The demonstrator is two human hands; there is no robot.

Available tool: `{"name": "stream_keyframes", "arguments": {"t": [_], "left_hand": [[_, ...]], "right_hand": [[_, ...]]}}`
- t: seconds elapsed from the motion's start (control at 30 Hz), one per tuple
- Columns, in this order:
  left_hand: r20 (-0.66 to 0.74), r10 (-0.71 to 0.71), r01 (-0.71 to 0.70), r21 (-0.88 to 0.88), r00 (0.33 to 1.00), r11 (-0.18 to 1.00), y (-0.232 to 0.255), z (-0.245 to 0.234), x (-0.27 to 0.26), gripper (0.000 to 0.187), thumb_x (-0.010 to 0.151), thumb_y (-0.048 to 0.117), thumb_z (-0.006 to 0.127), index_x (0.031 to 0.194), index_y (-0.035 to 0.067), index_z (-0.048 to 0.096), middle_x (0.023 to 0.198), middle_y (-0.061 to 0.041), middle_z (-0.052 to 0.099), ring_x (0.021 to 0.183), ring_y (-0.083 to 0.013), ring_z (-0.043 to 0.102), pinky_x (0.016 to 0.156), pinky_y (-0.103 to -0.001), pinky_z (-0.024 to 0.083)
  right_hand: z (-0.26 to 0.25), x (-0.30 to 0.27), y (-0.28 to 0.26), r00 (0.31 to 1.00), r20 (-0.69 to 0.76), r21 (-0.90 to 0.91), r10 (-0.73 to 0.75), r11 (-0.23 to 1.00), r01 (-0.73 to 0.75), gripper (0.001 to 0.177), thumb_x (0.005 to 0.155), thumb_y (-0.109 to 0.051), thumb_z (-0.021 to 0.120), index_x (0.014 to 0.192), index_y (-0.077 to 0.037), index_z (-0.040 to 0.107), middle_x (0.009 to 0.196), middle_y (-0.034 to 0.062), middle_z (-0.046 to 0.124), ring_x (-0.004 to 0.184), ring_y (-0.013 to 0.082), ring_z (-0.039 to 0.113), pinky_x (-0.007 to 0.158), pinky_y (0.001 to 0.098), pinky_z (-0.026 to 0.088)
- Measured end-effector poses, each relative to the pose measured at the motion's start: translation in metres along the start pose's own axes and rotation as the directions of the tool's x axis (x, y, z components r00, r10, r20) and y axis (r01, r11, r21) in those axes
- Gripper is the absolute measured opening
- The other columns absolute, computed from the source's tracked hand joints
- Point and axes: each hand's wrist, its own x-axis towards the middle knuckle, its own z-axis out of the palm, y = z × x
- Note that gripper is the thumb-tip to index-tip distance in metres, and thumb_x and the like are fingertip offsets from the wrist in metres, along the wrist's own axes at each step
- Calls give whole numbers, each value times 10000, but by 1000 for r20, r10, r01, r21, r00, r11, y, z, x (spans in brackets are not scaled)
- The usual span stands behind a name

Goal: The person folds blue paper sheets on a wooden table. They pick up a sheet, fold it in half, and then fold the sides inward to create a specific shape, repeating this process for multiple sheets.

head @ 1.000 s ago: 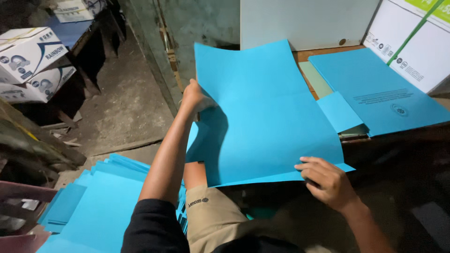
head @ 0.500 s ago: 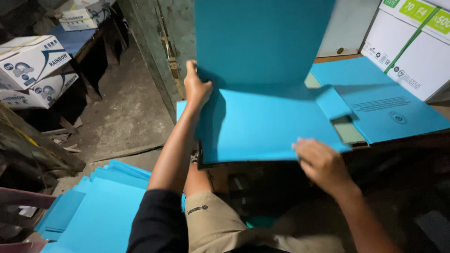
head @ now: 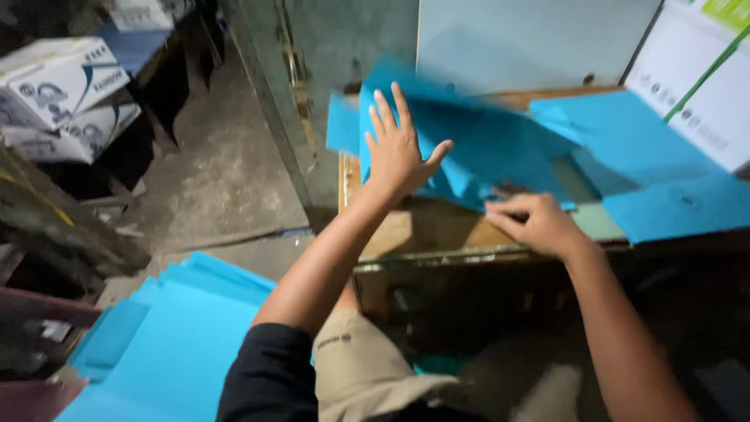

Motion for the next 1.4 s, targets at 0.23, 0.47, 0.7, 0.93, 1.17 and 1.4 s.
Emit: {"name": "stream_keyframes", "arguments": {"t": [0.23,0.47,0.7,0.93,1.17,1.4], "left_hand": [[122,-21,15,47,992,999,7,32,57,1350,878,563,828,1633,138,-208,1556,-504,213,1209,-685,544,937,-685,542],[-47,33,-34,-3,998,999,-7,30,80,1515,722,437,996,1651,138,-162,1582,-524,-40,1312,-696,452,1048,-643,522],[618,-150,-43,286,772,957,-63,94,54,843,916,789,428,1618,326,362,1731,-221,28,1563,-512,102,1138,-787,205],[703,147,-296,95,695,950,-5,-21,-78,870,909,827,285,1623,331,318,1719,-162,198,1573,-387,223,1185,-734,184],[606,253,-359,57,754,932,-8,-39,-114,717,1025,632,269,1643,268,271,1694,-217,229,1579,-411,178,1200,-714,124],[621,234,-350,71,748,934,-7,-41,-115,728,1007,643,257,1642,287,275,1688,-217,239,1575,-410,184,1193,-721,128]], "right_hand": [[1,-15,2,996,-40,-7,-77,997,76,273,815,-170,835,1049,-32,806,1227,239,705,1310,386,598,1223,469,388],[-3,-42,10,996,-49,52,-79,995,82,178,798,-198,850,967,-145,863,1233,177,731,1317,368,593,1210,489,401],[3,-51,-2,999,-20,19,43,999,-43,187,864,-327,813,1024,-237,848,1347,50,716,1395,299,547,1243,562,306],[20,-48,3,997,-28,-78,74,994,-75,365,1013,-396,604,1281,-175,716,1415,105,659,1435,337,494,1249,587,271],[60,-35,-39,1000,6,-500,18,866,-12,708,1057,-606,375,1529,-89,480,1568,257,456,1491,454,370,1155,710,253],[76,-52,-53,978,-7,-361,-207,913,190,709,1055,-603,368,1546,-100,464,1584,162,470,1483,348,402,1176,595,284]]}}
